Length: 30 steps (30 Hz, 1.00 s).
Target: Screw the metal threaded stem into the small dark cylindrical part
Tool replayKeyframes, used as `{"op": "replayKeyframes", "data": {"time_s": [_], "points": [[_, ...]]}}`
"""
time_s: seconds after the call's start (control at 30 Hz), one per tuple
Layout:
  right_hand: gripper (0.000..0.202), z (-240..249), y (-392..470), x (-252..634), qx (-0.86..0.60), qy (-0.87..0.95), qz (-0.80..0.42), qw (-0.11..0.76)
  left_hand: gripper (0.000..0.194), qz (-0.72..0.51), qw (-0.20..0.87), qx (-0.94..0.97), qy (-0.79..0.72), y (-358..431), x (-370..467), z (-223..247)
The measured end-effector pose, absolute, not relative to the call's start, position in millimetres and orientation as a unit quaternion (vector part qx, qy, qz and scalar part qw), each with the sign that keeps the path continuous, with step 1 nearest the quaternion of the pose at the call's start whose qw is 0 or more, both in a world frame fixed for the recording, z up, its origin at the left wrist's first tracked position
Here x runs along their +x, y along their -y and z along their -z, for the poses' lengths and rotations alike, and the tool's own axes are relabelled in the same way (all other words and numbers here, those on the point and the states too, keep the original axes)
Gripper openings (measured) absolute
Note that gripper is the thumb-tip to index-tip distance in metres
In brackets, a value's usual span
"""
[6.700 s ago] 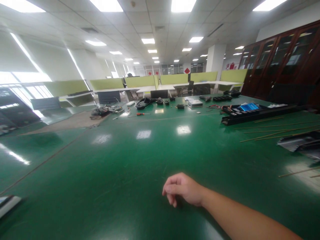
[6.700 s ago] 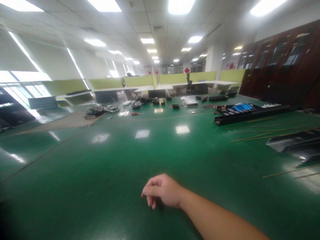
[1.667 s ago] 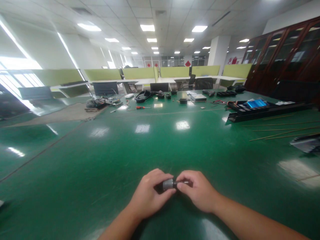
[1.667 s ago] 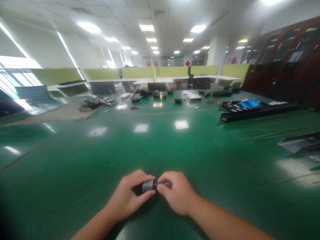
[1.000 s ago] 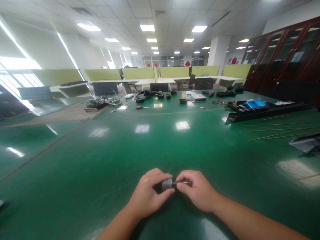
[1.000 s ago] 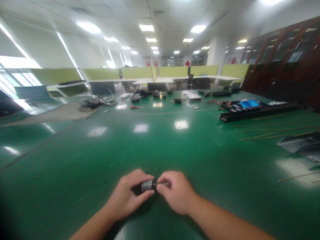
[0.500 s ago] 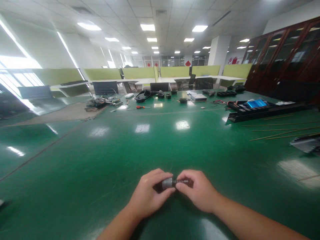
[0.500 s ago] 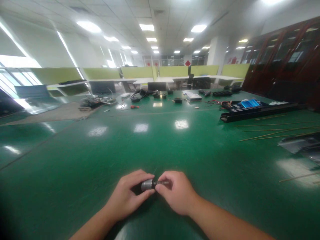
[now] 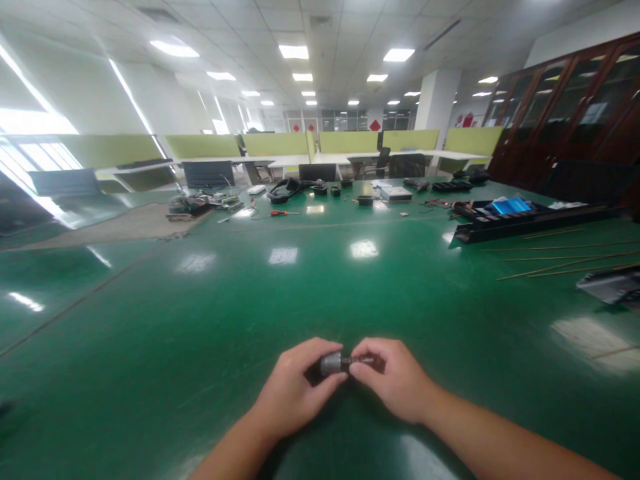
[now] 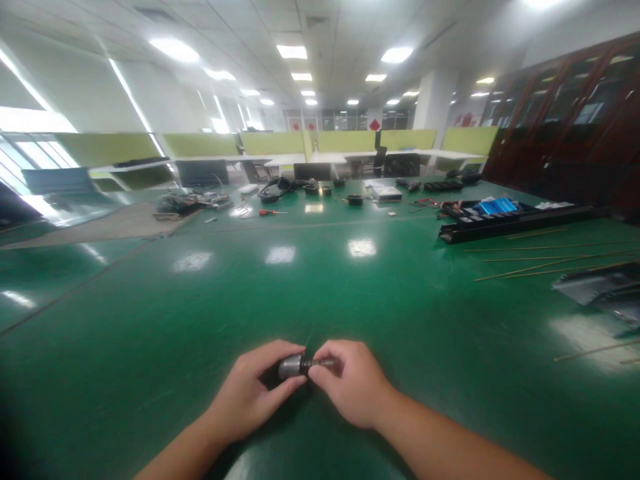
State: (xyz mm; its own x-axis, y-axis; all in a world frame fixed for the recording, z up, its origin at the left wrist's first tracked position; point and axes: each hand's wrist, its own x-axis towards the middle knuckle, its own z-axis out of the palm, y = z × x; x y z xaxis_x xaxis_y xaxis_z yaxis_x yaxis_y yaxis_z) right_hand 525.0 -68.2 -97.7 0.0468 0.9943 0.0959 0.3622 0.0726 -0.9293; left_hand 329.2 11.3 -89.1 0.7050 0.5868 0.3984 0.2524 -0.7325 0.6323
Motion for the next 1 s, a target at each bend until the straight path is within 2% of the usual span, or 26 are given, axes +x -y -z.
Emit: {"op": "replayKeyframes", "data": {"time_s": [0.27,0.63,1.0], "points": [[0.01,97.7,68.1,524.8,-0.575,0.583,-0.363,0.445,0.028,-0.333,0.263,0.877,-0.227,-12.5,328.9,90.8],[0.011,100.0,69.2,523.3,-0.598,0.58,-0.339,0.438,0.023,-0.332,0.266,0.878,-0.218,-12.0,330.0,87.6],[0.008,101.2,68.9,523.6,-0.595,0.566,-0.341,0.457,0.027,-0.352,0.24,0.878,-0.217,-13.8,327.0,90.2]]}}
